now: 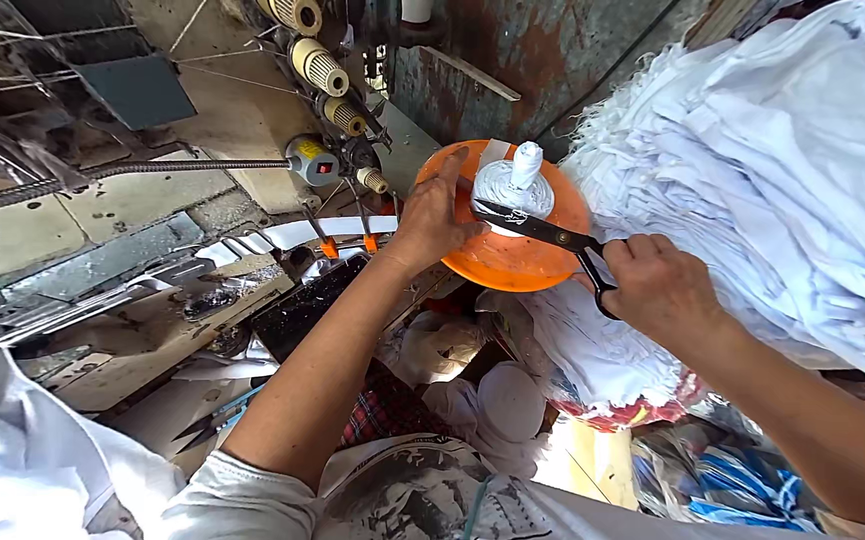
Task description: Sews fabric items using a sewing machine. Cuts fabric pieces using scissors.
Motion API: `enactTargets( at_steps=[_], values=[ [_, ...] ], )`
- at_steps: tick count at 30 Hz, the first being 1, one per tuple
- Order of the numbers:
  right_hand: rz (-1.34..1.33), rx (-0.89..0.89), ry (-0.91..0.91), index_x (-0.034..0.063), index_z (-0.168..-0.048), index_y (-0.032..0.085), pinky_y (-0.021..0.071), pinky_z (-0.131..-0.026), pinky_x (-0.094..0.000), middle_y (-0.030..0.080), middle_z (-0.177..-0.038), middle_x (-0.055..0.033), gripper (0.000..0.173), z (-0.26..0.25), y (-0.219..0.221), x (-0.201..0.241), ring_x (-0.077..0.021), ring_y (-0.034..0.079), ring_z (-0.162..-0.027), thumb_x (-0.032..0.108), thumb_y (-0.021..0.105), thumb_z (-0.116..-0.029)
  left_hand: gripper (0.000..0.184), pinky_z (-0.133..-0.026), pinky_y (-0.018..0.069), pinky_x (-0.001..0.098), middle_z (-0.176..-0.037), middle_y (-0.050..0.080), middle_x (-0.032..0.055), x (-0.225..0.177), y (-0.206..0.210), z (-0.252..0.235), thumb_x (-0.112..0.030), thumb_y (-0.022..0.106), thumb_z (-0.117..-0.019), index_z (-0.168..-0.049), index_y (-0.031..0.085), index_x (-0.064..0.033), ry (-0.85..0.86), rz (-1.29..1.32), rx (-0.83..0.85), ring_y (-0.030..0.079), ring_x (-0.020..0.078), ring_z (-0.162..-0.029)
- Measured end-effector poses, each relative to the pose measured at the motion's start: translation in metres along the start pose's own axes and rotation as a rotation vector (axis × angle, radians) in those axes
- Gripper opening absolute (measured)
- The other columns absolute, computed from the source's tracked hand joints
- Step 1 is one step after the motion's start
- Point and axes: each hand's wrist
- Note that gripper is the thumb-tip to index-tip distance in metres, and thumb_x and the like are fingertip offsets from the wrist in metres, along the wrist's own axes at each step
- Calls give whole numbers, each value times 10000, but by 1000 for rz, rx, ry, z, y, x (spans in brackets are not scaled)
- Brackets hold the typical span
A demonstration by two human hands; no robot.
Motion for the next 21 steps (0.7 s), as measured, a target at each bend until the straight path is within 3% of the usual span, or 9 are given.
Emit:
enactTargets(
  at_steps=[3,5,10,15,19,21],
  values=[
    [-30,14,-20,-103,-825,607,472,-454,-499,581,-711,-257,260,-1,-2,-1,-467,653,-657,107,760,-834,960,-1086,457,533,-1275,675,176,0,0,0,-175,875,-803,-1567,318,-13,-1,-12,3,626,342,-1231],
    [-101,51,-18,-90,-805,607,492,-482,-515,586,-686,-246,275,-1,-2,-3,-450,657,-635,127,773,-841,957,-1080,465,531,-1271,677,176,1,0,-1,-176,876,-802,-1565,322,-13,7,-20,2,630,336,-1227],
    [-418,197,131,9,-768,595,449,-499,-468,529,-603,-103,442,-2,-11,-15,-278,569,-547,387,799,-875,959,-1074,473,542,-1295,671,162,3,-3,-2,-159,864,-807,-1574,302,-33,3,-15,32,630,326,-1234],
    [-524,34,280,15,-806,579,388,-485,-371,485,-614,-49,504,21,-18,-43,-174,470,-520,491,724,-886,977,-1099,448,560,-1417,594,188,-9,-5,0,-101,842,-819,-1593,250,-31,-10,-84,27,580,373,-1302],
    [-331,8,277,-36,-795,567,398,-486,-488,519,-653,-152,594,41,-15,-53,-328,531,-564,534,718,-863,863,-1025,445,617,-1246,662,206,-24,8,14,-70,796,-790,-1541,374,-16,31,-201,-168,612,415,-1187],
    [-178,6,208,-73,-830,595,478,-532,-568,603,-757,-246,595,49,-10,-58,-457,643,-698,507,722,-864,905,-1041,439,627,-1236,672,194,-26,15,19,-218,828,-792,-1544,361,-27,9,-166,-166,626,388,-1188]
  ],
)
Point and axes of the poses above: each hand's wrist, its own z-axis away from the middle knuckle, its own y-axis out of the palm, x = y × z
